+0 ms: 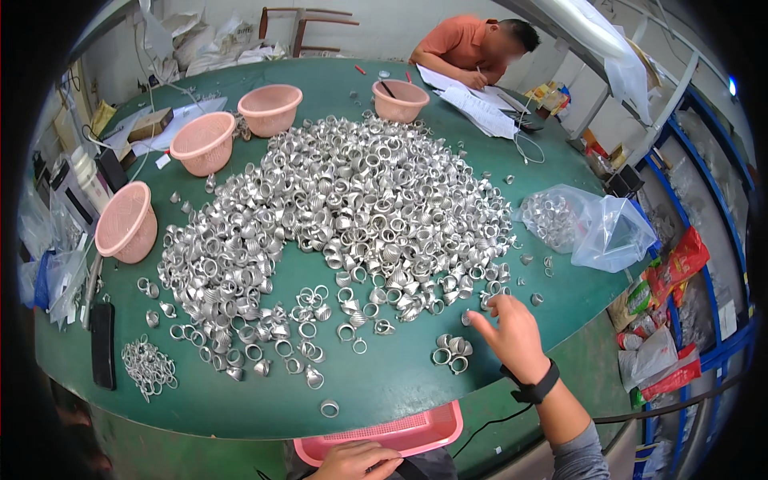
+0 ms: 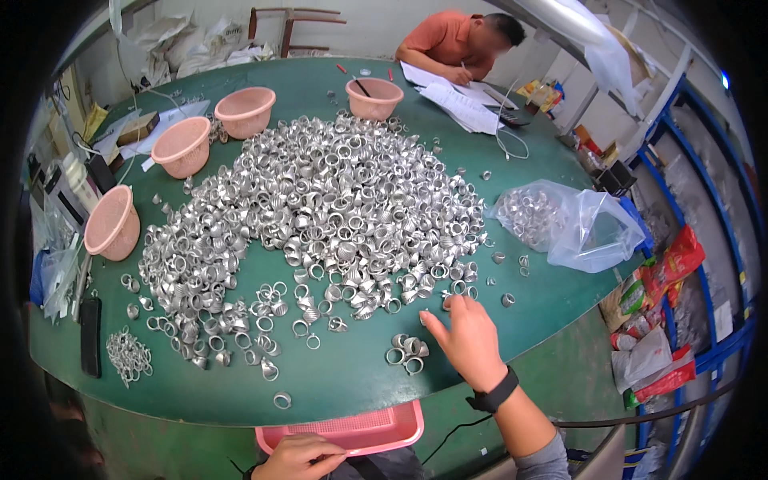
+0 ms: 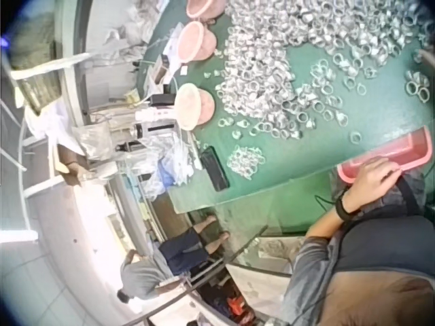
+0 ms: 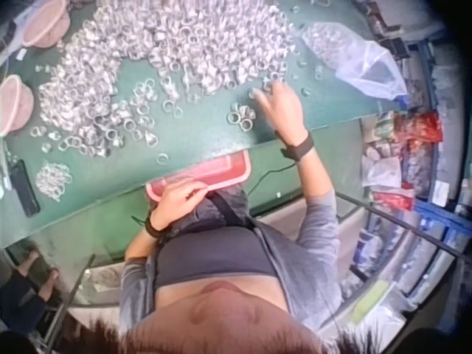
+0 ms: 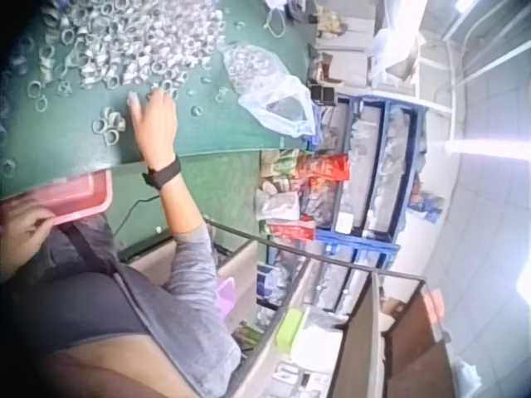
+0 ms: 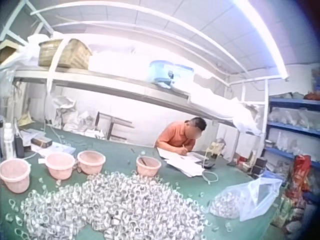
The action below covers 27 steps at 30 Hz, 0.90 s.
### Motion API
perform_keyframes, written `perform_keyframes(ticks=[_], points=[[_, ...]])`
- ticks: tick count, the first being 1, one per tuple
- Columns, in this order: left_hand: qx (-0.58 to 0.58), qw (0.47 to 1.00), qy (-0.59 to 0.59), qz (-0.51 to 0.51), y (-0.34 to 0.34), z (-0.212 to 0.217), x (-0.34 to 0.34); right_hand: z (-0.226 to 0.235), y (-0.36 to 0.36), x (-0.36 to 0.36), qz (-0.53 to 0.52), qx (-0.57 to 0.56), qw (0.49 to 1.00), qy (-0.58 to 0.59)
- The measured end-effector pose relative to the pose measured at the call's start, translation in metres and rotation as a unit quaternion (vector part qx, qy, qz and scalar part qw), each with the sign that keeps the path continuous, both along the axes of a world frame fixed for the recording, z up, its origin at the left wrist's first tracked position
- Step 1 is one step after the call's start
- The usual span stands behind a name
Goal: Inspecting and sorting a large quantity of metal rings on a workbench.
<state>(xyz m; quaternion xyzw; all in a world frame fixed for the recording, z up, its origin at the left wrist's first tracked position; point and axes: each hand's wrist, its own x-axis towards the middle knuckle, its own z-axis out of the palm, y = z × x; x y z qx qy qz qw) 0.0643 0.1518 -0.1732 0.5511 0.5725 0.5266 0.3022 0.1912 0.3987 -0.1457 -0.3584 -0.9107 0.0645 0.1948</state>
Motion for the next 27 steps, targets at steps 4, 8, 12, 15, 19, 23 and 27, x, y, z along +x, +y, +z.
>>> perform_keyframes(ticks=[4, 8, 12, 15, 19, 23, 27], points=[[-0.007, 1.000, -0.001, 0.000, 0.001, 0.000, -0.001, -0.009, 0.016, 0.002, 0.001, -0.101, 0.994, -0.045], [0.001, 1.000, -0.016, 0.027, -0.003, -0.002, -0.001, 0.005, 0.015, 0.003, -0.031, -0.224, 0.974, 0.027], [-0.012, 0.999, -0.028, 0.020, -0.003, -0.001, 0.001, 0.022, 0.012, -0.015, 0.050, -0.223, 0.974, 0.000], [0.000, 1.000, -0.025, 0.014, 0.002, -0.002, 0.003, 0.005, 0.024, -0.027, 0.110, -0.067, 0.989, -0.076], [-0.037, 0.999, -0.012, 0.025, -0.001, -0.015, 0.008, -0.006, 0.036, -0.033, 0.136, 0.024, 0.979, -0.148], [-0.051, 0.998, -0.021, 0.039, -0.006, -0.019, 0.006, 0.002, 0.038, -0.029, 0.113, 0.001, 0.992, -0.062], [-0.046, 0.998, -0.002, 0.050, -0.005, -0.018, 0.001, 0.000, 0.043, -0.028, 0.106, -0.093, 0.985, -0.101]])
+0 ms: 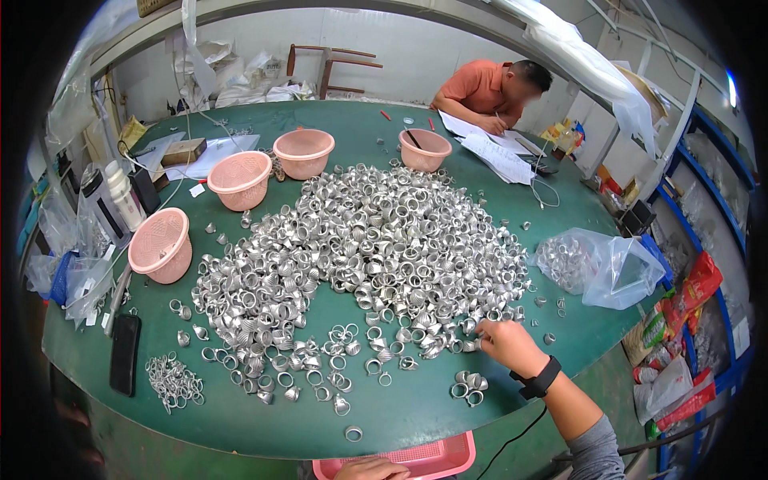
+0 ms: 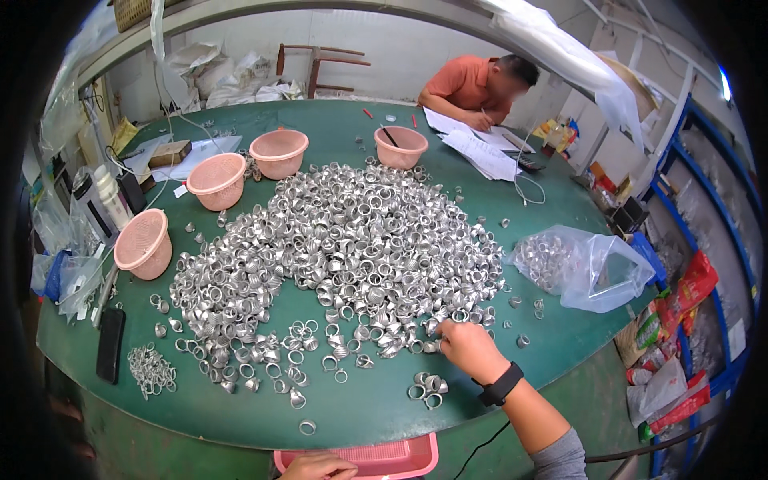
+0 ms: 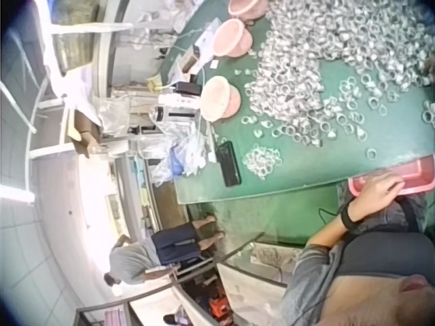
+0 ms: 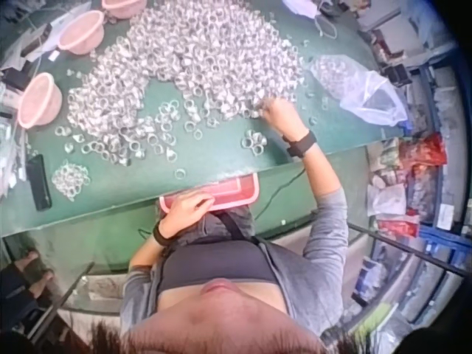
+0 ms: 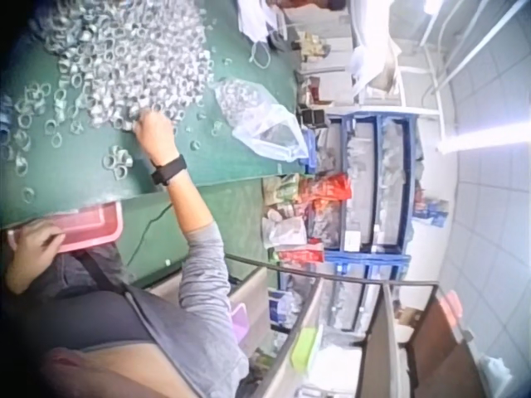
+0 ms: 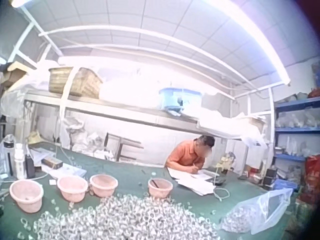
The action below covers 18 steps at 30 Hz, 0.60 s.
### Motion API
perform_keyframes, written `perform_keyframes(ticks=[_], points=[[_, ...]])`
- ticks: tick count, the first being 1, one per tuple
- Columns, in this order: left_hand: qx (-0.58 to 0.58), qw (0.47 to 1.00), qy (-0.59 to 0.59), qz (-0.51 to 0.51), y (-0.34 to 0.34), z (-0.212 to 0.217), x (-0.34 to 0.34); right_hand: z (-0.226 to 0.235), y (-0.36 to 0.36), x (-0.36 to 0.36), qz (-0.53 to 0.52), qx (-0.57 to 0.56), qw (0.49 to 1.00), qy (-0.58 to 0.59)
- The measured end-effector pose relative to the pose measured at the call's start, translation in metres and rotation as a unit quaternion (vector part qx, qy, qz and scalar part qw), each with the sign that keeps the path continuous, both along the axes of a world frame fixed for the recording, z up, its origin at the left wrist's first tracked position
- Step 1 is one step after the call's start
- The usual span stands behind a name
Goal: Inspecting and sorting a large quantity of metal rings on a workbench.
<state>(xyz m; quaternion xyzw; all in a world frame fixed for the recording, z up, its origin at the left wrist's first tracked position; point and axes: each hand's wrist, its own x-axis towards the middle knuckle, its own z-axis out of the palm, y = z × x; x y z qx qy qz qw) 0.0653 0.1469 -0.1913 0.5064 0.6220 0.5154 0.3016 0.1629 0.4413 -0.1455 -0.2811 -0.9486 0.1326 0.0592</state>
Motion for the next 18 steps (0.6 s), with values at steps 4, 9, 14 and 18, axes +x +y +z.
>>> perform_keyframes(ticks=[4, 9, 14, 18], points=[[-0.006, 1.000, 0.011, 0.000, 0.003, 0.003, -0.002, 0.009, -0.004, 0.000, 0.050, 0.010, 0.999, 0.010], [-0.013, 1.000, -0.008, 0.018, -0.001, -0.003, 0.003, -0.003, -0.008, 0.003, 0.036, -0.013, 0.998, -0.045], [0.004, 1.000, 0.011, 0.019, -0.004, -0.006, 0.004, 0.004, -0.013, 0.004, 0.043, -0.023, 0.998, 0.045], [0.029, 0.999, 0.018, 0.035, -0.006, -0.004, 0.001, 0.041, -0.058, -0.001, -0.080, -0.348, 0.931, 0.079]])
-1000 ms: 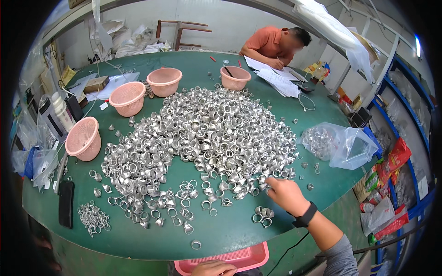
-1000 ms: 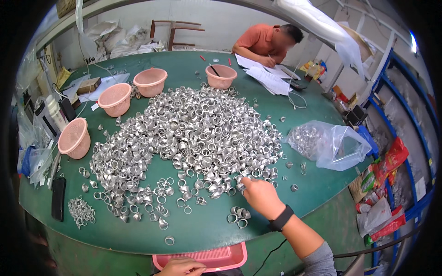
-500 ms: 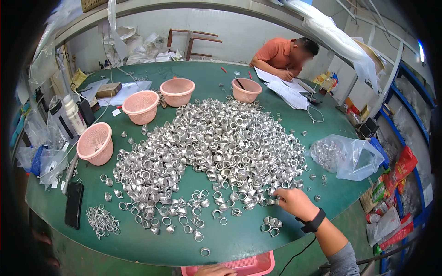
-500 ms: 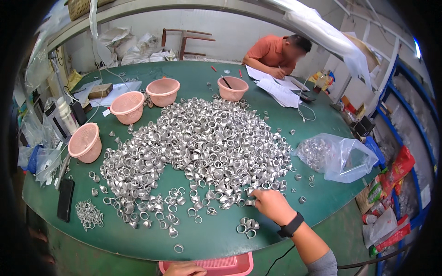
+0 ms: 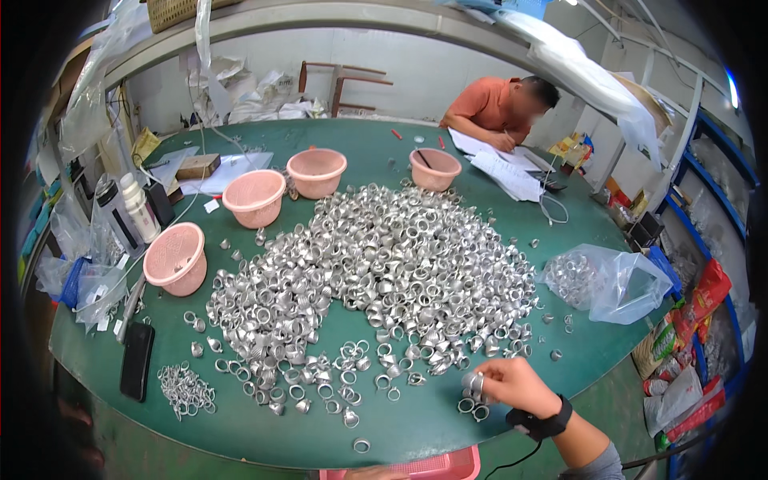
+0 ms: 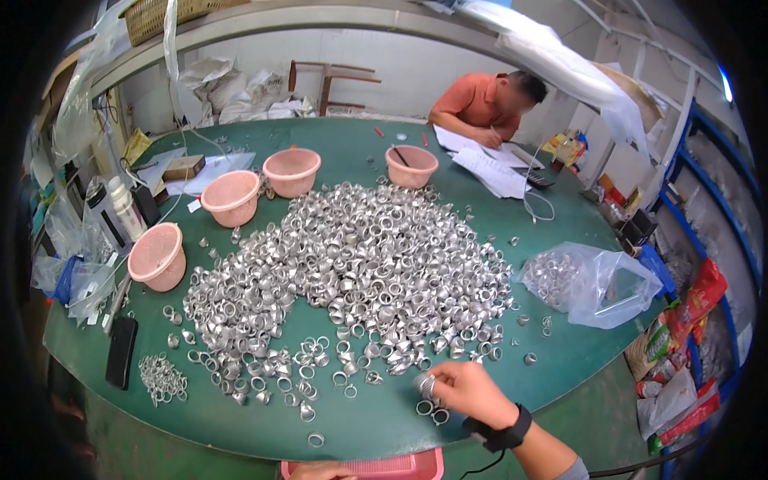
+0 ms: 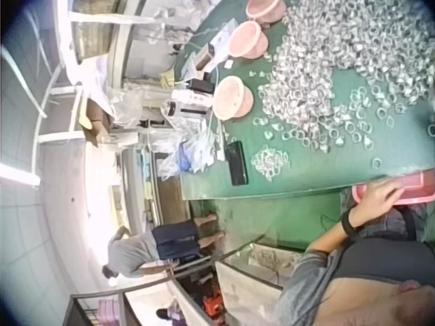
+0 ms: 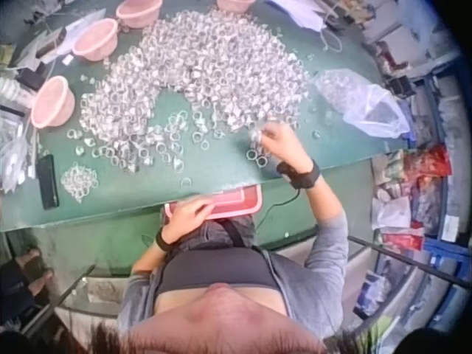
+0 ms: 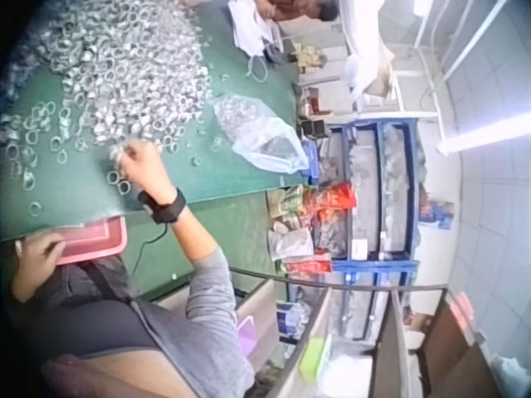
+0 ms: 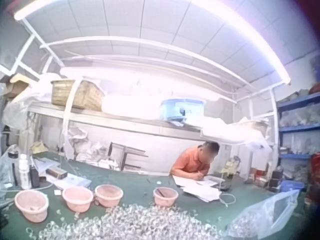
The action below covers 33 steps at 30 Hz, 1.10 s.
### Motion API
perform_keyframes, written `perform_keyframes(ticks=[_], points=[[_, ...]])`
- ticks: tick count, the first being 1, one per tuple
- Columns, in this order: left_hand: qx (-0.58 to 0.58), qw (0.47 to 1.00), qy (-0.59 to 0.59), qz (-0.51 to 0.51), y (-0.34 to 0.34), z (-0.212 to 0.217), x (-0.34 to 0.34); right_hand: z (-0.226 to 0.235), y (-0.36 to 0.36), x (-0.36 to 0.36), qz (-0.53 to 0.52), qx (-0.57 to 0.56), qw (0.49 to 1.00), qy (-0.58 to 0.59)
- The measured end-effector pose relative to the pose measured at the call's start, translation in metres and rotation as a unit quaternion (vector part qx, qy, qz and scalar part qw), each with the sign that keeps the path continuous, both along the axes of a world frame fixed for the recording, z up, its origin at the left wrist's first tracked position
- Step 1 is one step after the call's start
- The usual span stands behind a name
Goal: Inspecting and sorting a large quantity of metal rings on a workbench.
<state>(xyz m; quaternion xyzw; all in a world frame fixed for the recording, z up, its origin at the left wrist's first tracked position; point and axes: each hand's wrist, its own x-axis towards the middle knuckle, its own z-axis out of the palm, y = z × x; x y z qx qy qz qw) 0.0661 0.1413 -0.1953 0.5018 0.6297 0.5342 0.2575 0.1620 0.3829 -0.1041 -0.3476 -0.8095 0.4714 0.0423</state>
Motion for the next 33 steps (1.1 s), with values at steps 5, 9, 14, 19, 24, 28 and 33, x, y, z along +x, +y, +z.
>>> perform_keyframes(ticks=[5, 9, 14, 19, 24, 28, 33], points=[[-0.037, 0.986, -0.160, 0.036, 0.014, 0.031, -0.001, -0.001, -0.054, 0.003, 0.028, -0.229, 0.972, 0.034], [-0.024, 0.982, -0.181, 0.049, 0.023, 0.033, -0.005, -0.024, -0.082, -0.001, 0.066, -0.339, 0.937, 0.058], [0.034, 0.997, -0.076, 0.001, 0.018, 0.012, -0.016, -0.046, -0.097, 0.004, 0.018, -0.440, 0.891, 0.113], [-0.030, 0.963, -0.268, 0.003, 0.006, 0.008, -0.013, -0.041, -0.106, 0.008, 0.016, -0.314, 0.949, 0.032], [-0.013, 0.882, -0.469, -0.048, 0.002, 0.006, -0.011, -0.049, -0.121, 0.013, -0.072, -0.321, 0.935, 0.135], [0.013, 0.893, -0.449, -0.014, 0.001, 0.002, -0.008, -0.048, -0.125, 0.011, -0.083, -0.356, 0.912, 0.188], [-0.028, 0.994, -0.088, 0.055, 0.007, 0.010, -0.009, -0.049, -0.130, 0.010, -0.119, -0.365, 0.907, 0.175]])
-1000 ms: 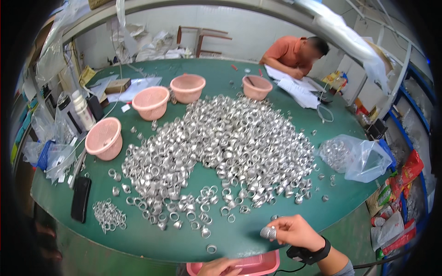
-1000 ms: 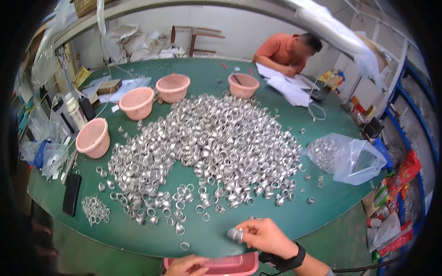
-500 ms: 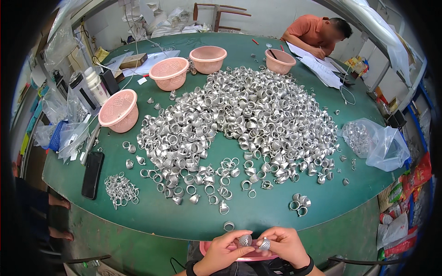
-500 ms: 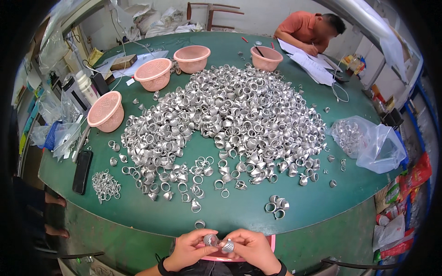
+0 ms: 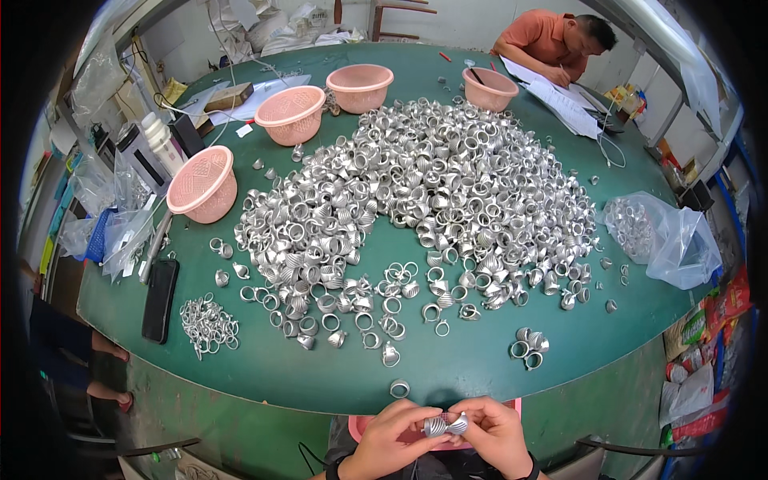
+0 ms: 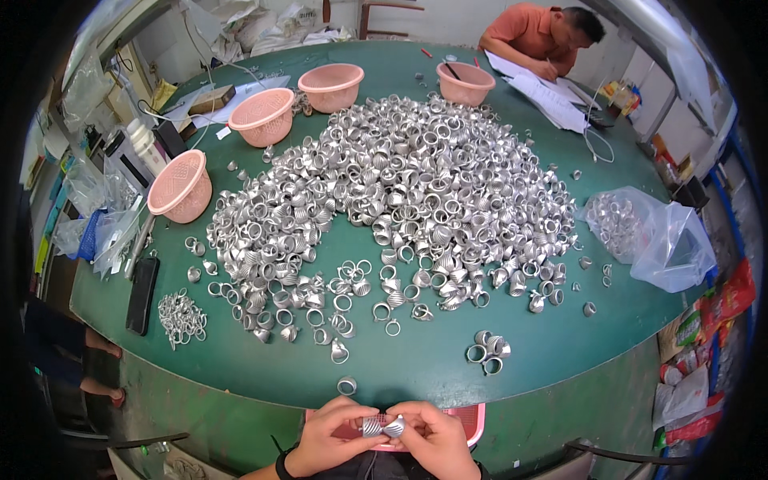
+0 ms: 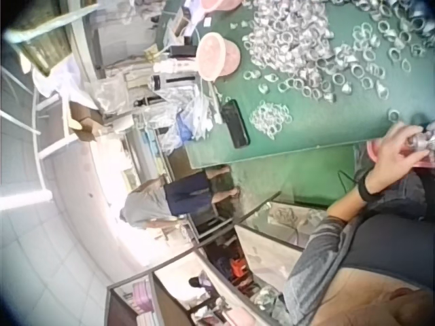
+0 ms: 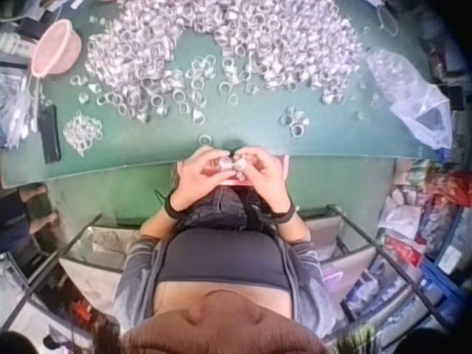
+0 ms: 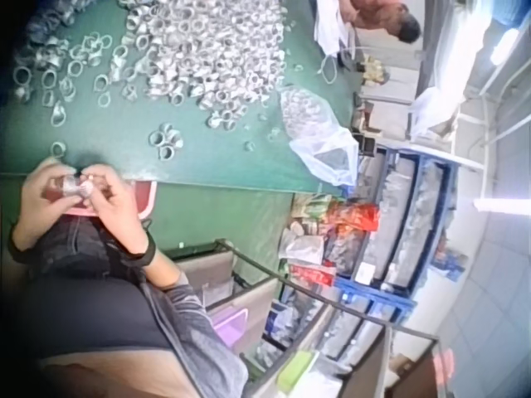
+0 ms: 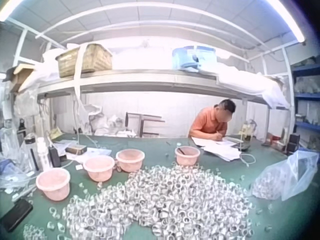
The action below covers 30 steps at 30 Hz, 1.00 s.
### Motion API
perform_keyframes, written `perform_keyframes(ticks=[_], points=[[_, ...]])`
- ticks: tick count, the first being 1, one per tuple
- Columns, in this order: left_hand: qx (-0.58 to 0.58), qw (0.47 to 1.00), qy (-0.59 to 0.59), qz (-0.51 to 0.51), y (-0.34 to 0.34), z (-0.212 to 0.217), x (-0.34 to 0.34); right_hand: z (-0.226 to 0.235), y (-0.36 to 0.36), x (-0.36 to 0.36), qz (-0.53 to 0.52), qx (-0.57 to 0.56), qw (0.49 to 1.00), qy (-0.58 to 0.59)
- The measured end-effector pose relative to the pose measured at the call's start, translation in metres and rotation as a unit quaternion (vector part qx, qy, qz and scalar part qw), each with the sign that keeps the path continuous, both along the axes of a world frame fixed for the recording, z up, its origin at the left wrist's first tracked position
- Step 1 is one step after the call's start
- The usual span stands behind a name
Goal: Inspecting and sorting a large quantity of metal rings on a workbench.
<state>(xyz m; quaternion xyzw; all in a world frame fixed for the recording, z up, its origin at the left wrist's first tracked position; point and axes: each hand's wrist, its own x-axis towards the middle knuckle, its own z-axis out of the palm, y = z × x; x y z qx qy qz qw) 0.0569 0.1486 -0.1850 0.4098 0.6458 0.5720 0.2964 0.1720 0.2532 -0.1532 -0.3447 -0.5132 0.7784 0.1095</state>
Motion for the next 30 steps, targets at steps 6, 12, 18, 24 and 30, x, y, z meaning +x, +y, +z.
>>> perform_keyframes(ticks=[6, 12, 18, 24, 30], points=[[0.005, 0.993, 0.109, 0.037, 0.004, -0.003, 0.003, -0.018, 0.002, 0.005, 0.018, 0.083, 0.996, -0.013], [-0.018, 0.994, 0.108, 0.015, 0.004, -0.001, 0.005, -0.017, 0.004, 0.005, 0.018, 0.048, 0.998, -0.037], [0.014, 0.998, -0.038, -0.046, 0.008, -0.001, 0.009, -0.014, -0.001, 0.006, 0.021, 0.011, 0.999, -0.037], [0.023, 0.983, -0.159, -0.086, 0.004, -0.003, 0.006, -0.013, 0.002, 0.014, 0.076, -0.015, 0.997, -0.013], [-0.020, 0.998, 0.002, -0.066, 0.014, 0.008, 0.004, -0.022, 0.010, 0.024, 0.148, -0.123, 0.973, 0.130]])
